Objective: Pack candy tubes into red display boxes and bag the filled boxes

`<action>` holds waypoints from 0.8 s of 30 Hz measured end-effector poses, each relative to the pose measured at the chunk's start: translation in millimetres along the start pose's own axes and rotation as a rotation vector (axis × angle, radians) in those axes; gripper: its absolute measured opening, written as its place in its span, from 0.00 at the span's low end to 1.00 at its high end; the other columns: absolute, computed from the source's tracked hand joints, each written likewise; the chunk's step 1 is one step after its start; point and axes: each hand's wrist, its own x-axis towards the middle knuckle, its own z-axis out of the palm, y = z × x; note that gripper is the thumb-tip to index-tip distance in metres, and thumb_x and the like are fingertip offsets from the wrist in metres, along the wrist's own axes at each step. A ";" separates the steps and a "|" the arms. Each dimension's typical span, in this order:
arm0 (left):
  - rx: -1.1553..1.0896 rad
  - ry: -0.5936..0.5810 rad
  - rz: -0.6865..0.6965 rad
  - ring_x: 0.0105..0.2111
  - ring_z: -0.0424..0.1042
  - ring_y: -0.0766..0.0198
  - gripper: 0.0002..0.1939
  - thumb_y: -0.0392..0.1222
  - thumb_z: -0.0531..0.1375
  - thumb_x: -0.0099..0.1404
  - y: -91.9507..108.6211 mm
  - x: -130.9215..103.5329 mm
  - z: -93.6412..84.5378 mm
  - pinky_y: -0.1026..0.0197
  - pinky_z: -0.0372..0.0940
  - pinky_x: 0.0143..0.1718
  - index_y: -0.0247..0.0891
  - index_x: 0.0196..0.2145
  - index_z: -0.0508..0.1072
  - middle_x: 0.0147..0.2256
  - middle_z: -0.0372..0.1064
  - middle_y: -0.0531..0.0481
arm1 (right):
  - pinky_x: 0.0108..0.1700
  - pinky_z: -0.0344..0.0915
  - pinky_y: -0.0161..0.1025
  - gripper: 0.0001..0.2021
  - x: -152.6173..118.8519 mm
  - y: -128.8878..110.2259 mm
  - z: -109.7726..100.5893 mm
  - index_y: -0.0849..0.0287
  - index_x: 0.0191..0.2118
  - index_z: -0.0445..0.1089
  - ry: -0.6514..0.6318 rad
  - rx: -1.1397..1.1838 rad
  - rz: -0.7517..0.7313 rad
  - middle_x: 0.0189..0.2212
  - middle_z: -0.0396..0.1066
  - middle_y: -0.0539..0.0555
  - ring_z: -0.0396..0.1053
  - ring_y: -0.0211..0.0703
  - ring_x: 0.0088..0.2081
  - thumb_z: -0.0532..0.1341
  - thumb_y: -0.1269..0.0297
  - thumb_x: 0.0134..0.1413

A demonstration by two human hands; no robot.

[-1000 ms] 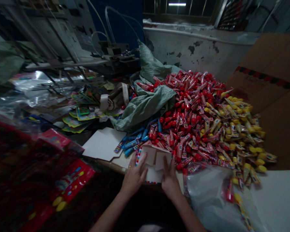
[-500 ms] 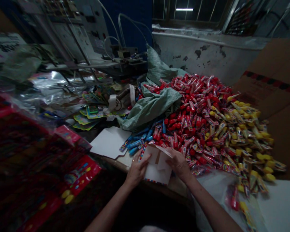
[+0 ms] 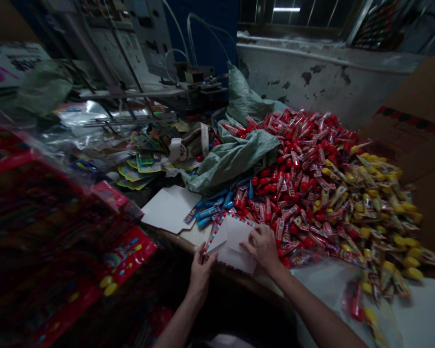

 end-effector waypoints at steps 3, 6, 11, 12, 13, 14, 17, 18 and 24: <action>-0.164 0.001 -0.045 0.39 0.72 0.60 0.39 0.49 0.73 0.41 1.0 -7.7 6.2 0.61 0.68 0.41 0.37 0.51 0.66 0.43 0.71 0.46 | 0.47 0.62 0.47 0.21 7.3 -8.5 4.4 0.59 0.47 0.69 0.039 -0.052 0.109 0.44 0.66 0.59 0.62 0.52 0.46 0.63 0.49 0.52; -0.193 0.010 -0.008 0.37 0.72 0.63 0.40 0.46 0.73 0.41 13.4 -11.1 14.2 0.63 0.68 0.39 0.38 0.52 0.65 0.41 0.72 0.48 | 0.50 0.60 0.47 0.33 13.4 -12.5 5.6 0.59 0.61 0.57 0.042 -0.046 0.117 0.54 0.61 0.62 0.60 0.54 0.53 0.62 0.50 0.53; -0.118 -0.002 0.102 0.37 0.71 0.64 0.45 0.44 0.72 0.44 25.1 -15.4 26.9 0.65 0.67 0.37 0.45 0.59 0.61 0.48 0.68 0.47 | 0.48 0.60 0.46 0.30 20.1 -12.1 10.1 0.59 0.59 0.58 0.015 -0.052 0.167 0.51 0.67 0.61 0.63 0.53 0.50 0.60 0.48 0.55; -0.127 -0.017 0.107 0.38 0.72 0.64 0.46 0.43 0.72 0.44 26.3 -15.5 29.9 0.65 0.67 0.37 0.47 0.60 0.59 0.49 0.67 0.47 | 0.47 0.60 0.46 0.30 20.5 -11.7 11.5 0.59 0.58 0.59 0.027 -0.057 0.185 0.51 0.67 0.61 0.64 0.53 0.50 0.59 0.47 0.56; -0.147 -0.037 0.102 0.39 0.72 0.63 0.48 0.42 0.71 0.45 27.7 -15.2 33.0 0.64 0.67 0.38 0.49 0.62 0.57 0.51 0.67 0.47 | 0.46 0.60 0.45 0.30 20.5 -11.3 12.7 0.60 0.58 0.59 0.040 -0.067 0.198 0.50 0.67 0.61 0.64 0.54 0.49 0.58 0.46 0.56; -0.172 -0.058 0.089 0.40 0.72 0.62 0.50 0.42 0.71 0.45 29.5 -14.5 35.9 0.64 0.68 0.38 0.50 0.63 0.55 0.51 0.67 0.46 | 0.46 0.60 0.45 0.31 20.5 -11.0 13.7 0.60 0.58 0.59 0.051 -0.079 0.204 0.50 0.67 0.62 0.64 0.54 0.48 0.58 0.45 0.56; -0.217 -0.104 0.061 0.39 0.73 0.60 0.51 0.41 0.70 0.46 36.3 -11.3 41.9 0.61 0.69 0.37 0.50 0.64 0.51 0.48 0.70 0.46 | 0.45 0.60 0.46 0.33 21.0 -10.4 14.8 0.62 0.58 0.58 0.070 -0.122 0.193 0.50 0.67 0.64 0.64 0.55 0.48 0.56 0.42 0.56; -0.219 -0.115 0.061 0.39 0.74 0.59 0.51 0.41 0.70 0.46 38.4 -10.2 42.6 0.61 0.69 0.37 0.50 0.64 0.52 0.47 0.71 0.46 | 0.45 0.60 0.46 0.33 21.8 -10.5 14.8 0.63 0.58 0.58 0.073 -0.136 0.186 0.50 0.67 0.64 0.64 0.55 0.48 0.56 0.41 0.56; -0.229 -0.141 0.030 0.39 0.74 0.60 0.48 0.40 0.70 0.47 40.4 -4.3 35.2 0.62 0.70 0.36 0.51 0.63 0.54 0.47 0.71 0.47 | 0.46 0.59 0.49 0.30 29.3 -13.3 20.9 0.66 0.56 0.60 0.104 -0.216 0.163 0.48 0.67 0.67 0.63 0.57 0.48 0.57 0.46 0.57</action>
